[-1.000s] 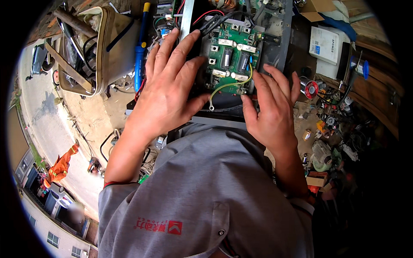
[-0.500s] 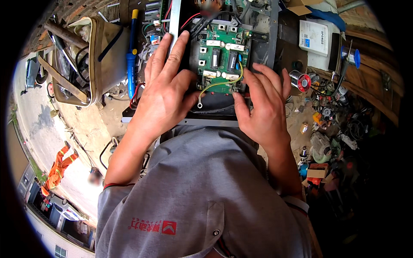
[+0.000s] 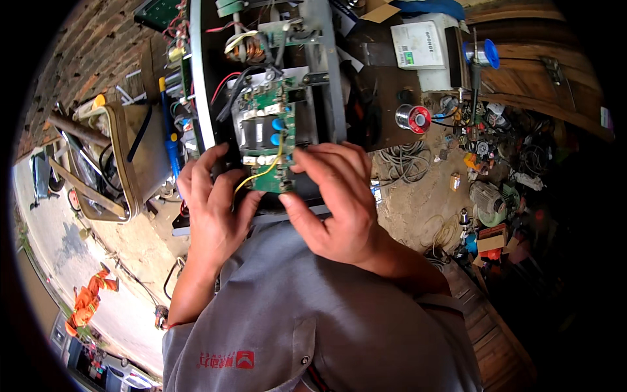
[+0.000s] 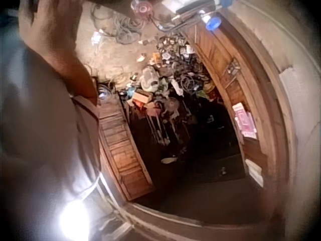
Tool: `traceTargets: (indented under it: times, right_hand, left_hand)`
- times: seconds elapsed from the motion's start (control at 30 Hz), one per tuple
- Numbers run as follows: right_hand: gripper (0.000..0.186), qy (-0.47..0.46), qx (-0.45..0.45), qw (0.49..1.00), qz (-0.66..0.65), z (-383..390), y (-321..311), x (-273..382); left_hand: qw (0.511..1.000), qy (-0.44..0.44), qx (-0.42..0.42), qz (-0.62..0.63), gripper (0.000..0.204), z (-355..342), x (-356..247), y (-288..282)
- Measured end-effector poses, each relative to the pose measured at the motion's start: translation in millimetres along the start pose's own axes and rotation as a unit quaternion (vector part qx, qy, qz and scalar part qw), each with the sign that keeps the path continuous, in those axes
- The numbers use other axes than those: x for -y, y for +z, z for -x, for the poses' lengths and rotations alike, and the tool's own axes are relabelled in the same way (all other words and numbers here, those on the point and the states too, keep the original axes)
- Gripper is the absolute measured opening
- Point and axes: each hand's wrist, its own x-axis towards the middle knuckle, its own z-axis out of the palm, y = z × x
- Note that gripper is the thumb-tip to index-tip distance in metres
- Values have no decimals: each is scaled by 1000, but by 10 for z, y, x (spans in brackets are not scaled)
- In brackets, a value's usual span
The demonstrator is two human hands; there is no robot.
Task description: The person works on an open electronic device, manipulating a circuit board and wires. They use pliers to cut a wire and a screwdriver to adjust components on the board, then reposition the board within the metal casing.
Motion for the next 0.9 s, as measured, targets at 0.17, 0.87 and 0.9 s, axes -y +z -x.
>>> traceTargets:
  times: [0.17,0.87,0.9]
  right_hand:
    - [48,-14,-35,994,-100,-39,152,38]
    - [14,160,-48,970,-175,636,-300,-894]
    - [14,220,-42,963,-152,795,-254,-1064]
  left_hand:
    - [969,-149,-13,197,56,55,-91,-31]
    - [836,-287,44,465,83,-98,-103,-288]
    - [840,-284,48,459,84,-110,-94,-286]
